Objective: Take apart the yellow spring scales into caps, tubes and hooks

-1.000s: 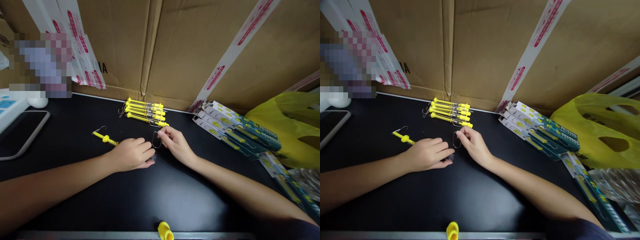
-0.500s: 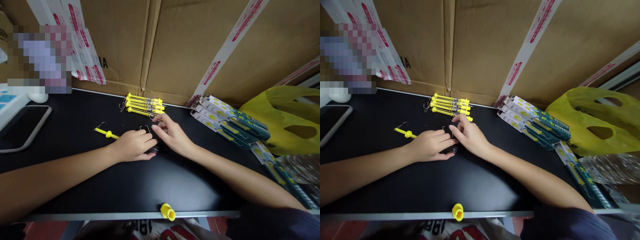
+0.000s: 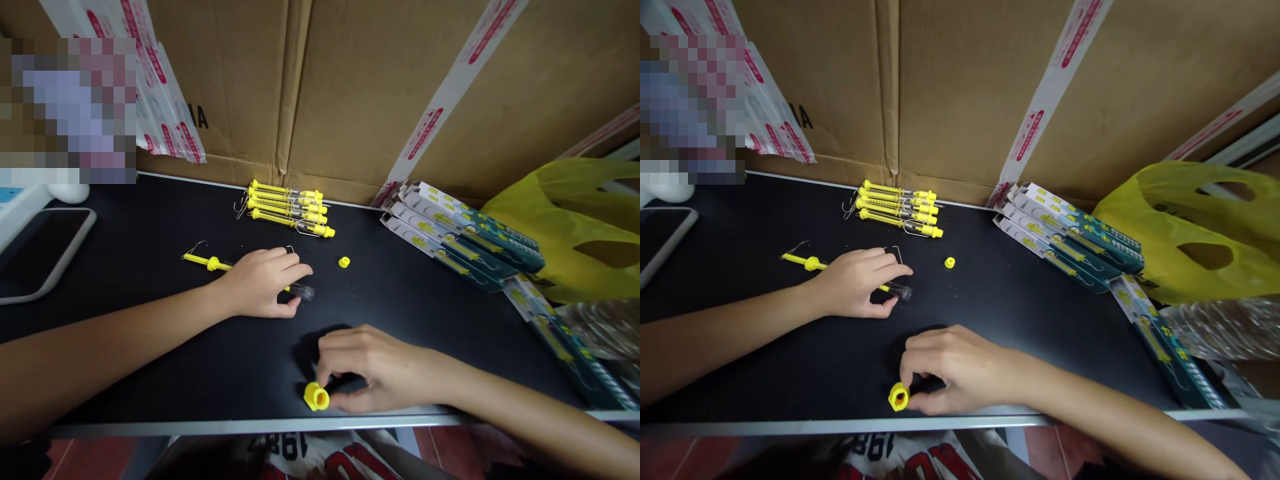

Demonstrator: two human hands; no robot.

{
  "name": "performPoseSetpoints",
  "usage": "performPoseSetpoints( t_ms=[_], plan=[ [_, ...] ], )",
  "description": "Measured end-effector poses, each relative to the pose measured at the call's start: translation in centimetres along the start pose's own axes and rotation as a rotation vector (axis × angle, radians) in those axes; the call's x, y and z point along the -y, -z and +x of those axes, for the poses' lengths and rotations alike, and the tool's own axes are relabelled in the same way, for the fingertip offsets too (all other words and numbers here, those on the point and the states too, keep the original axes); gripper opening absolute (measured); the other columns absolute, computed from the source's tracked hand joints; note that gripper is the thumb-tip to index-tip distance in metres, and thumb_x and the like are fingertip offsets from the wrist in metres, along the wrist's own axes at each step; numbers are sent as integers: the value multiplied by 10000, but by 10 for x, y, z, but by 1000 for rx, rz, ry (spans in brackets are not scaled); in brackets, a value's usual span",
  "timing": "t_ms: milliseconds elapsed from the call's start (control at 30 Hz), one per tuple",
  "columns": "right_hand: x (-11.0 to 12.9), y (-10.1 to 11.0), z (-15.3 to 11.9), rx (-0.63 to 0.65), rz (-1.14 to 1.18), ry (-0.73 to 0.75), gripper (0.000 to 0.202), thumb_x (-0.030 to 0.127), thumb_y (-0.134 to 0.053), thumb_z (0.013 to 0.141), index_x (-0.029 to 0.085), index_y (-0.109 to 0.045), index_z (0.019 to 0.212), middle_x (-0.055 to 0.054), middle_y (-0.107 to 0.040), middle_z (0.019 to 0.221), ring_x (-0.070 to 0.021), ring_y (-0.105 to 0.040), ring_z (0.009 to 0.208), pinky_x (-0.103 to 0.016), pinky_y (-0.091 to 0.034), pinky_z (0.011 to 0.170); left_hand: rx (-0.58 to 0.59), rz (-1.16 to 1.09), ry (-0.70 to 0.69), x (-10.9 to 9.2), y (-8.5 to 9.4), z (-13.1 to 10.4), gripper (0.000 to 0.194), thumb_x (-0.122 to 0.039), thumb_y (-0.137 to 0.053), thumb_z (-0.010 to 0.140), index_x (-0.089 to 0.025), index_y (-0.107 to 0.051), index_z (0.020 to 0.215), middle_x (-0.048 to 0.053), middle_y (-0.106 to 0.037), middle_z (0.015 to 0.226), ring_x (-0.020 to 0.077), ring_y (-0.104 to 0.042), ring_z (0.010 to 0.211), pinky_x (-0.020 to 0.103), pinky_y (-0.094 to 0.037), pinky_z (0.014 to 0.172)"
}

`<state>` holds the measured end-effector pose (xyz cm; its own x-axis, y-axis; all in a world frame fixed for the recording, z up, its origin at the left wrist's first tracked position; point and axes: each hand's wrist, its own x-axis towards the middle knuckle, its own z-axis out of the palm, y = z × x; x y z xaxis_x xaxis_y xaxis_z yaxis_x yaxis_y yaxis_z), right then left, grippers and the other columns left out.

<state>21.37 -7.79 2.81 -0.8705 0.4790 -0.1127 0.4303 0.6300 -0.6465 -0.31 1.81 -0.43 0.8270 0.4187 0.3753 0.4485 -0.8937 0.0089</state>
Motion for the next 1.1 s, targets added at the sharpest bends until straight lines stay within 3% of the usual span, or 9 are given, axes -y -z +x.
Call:
performPoseSetpoints(
  t_ms=[200,400,500,567,667,800,933,1100],
  plan=[
    [-6,2,6,-75,-13,-28,460,430,-668,778,199,-537,1154,-12,-597,898,-118,-557,750,-222,-406,653,3,4,3,0,0,1,331,-330,-513,796,-182,-574,1086,32,-595,903,197,-528,843,293,-436,716],
    [-2,-5,18,-146,20,73,167,321,-580,869,181,-616,953,-21,-613,854,-116,-574,761,-218,-433,668,5,17,37,-1,1,1,296,-338,-510,830,-182,-571,1074,37,-597,927,200,-532,874,298,-435,733],
    [-12,9,12,-376,59,13,95,252,-587,845,166,-580,885,-28,-612,854,-115,-565,739,-219,-447,657,17,38,64,-1,3,2,273,-347,-508,844,-178,-572,1048,38,-598,918,201,-534,873,298,-429,714],
    [-26,26,3,-593,21,-142,93,246,-580,837,166,-549,874,-35,-615,865,-107,-550,678,-207,-430,575,11,54,84,-1,2,2,260,-348,-509,843,-180,-575,1030,32,-596,898,198,-534,856,298,-425,691],
    [-55,51,-15,-761,-112,-386,151,284,-589,827,172,-551,921,-29,-624,847,-109,-536,617,-216,-424,544,-10,68,107,-1,2,3,256,-348,-511,835,-181,-580,1016,25,-594,885,195,-535,840,303,-427,676],
    [-80,68,-27,-722,-314,-496,181,285,-543,854,188,-598,996,-25,-637,835,-124,-537,619,-240,-423,578,-7,63,148,-2,4,3,287,-357,-513,832,-174,-585,1041,36,-591,906,197,-536,847,305,-441,680],
    [-77,64,-25,-609,-373,-492,282,270,-505,874,204,-528,1147,-31,-635,908,-128,-542,628,-249,-424,587,1,79,161,-5,6,3,411,-401,-520,832,-190,-543,1184,65,-579,1013,218,-532,918,334,-454,752],
    [-67,59,-22,-600,-543,-499,134,277,-543,846,196,-486,936,-13,-571,780,-142,-523,637,-234,-372,538,-10,147,123,-1,4,3,441,-491,-496,841,-147,-598,1097,107,-586,1136,268,-528,1024,406,-427,852]
  ],
)
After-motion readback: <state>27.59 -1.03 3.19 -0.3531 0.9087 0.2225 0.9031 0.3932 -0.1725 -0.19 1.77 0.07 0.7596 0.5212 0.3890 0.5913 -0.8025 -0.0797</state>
